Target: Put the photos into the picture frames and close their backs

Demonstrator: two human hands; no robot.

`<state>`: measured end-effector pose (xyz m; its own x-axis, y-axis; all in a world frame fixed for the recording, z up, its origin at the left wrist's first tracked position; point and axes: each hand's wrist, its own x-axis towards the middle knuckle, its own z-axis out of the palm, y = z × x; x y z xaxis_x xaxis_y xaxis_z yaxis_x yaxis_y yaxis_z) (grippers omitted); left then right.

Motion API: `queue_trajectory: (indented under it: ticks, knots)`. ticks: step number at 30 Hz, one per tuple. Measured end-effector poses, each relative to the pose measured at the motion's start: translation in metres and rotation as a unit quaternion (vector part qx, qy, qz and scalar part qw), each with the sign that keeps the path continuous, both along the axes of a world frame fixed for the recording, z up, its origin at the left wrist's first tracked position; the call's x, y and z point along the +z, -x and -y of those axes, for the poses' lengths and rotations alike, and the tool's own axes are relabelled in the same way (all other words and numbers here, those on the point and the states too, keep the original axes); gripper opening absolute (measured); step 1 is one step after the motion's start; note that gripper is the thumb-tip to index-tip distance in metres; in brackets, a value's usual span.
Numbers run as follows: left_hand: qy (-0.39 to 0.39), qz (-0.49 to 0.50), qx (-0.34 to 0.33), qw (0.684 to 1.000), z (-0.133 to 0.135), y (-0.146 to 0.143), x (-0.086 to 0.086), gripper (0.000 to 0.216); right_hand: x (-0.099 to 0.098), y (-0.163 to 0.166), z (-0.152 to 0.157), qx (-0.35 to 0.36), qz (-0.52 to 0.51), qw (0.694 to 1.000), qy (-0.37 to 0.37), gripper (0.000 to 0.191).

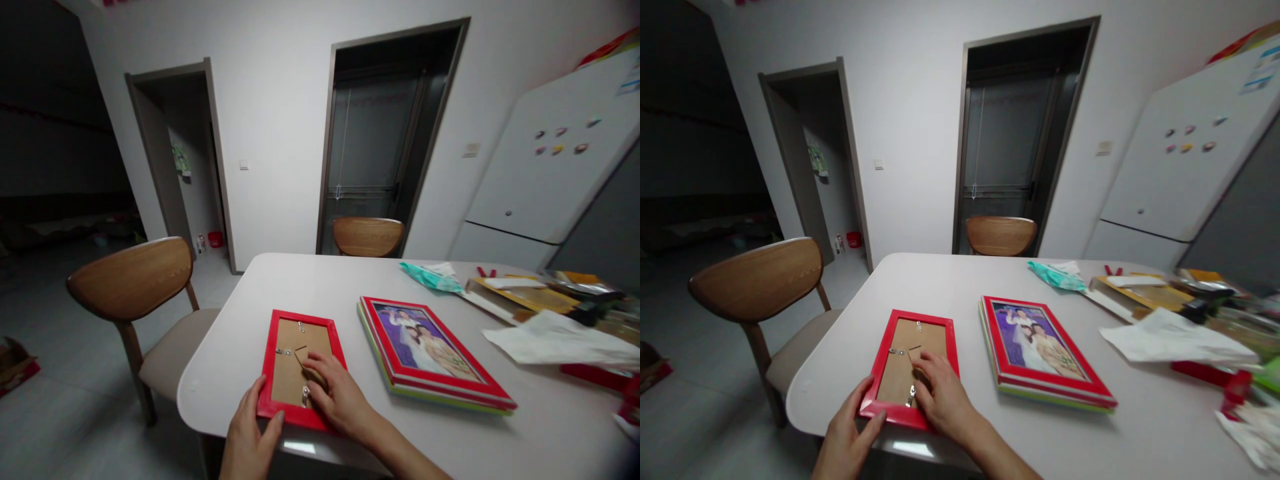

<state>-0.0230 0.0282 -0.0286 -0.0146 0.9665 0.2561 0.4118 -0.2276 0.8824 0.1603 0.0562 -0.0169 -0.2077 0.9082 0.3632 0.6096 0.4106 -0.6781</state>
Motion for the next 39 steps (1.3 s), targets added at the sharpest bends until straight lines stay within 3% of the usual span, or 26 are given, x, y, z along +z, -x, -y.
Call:
queue_trajectory:
  ticks: [9,19,23,28,33,39]
  knots:
    - [-0.075,-0.193,-0.028,0.978,-0.003,0.003,-0.025,0.042,0.0,-0.003,0.002,0.044,0.08,0.996,0.002,0.042]
    - [-0.142,-0.278,-0.02,0.95,-0.004,0.006,-0.034,0.039,0.007,-0.005,0.002,0.091,0.092,0.991,0.035,0.042]
    - [-0.142,-0.263,-0.047,0.953,-0.007,0.005,-0.027,0.044,0.015,-0.007,0.002,0.116,0.092,0.986,0.071,0.038]
    - [-0.101,-0.277,-0.148,0.944,-0.013,-0.003,-0.005,0.04,0.016,0.0,0.0,0.125,0.108,0.983,0.085,0.024]
    - [-0.072,-0.269,-0.16,0.947,-0.013,-0.005,0.004,0.017,0.011,0.008,-0.004,0.069,0.105,0.991,0.046,0.012]
    - [-0.076,-0.262,-0.166,0.948,-0.013,-0.003,0.002,0.015,0.014,0.019,-0.019,0.031,0.13,0.991,0.027,0.022]
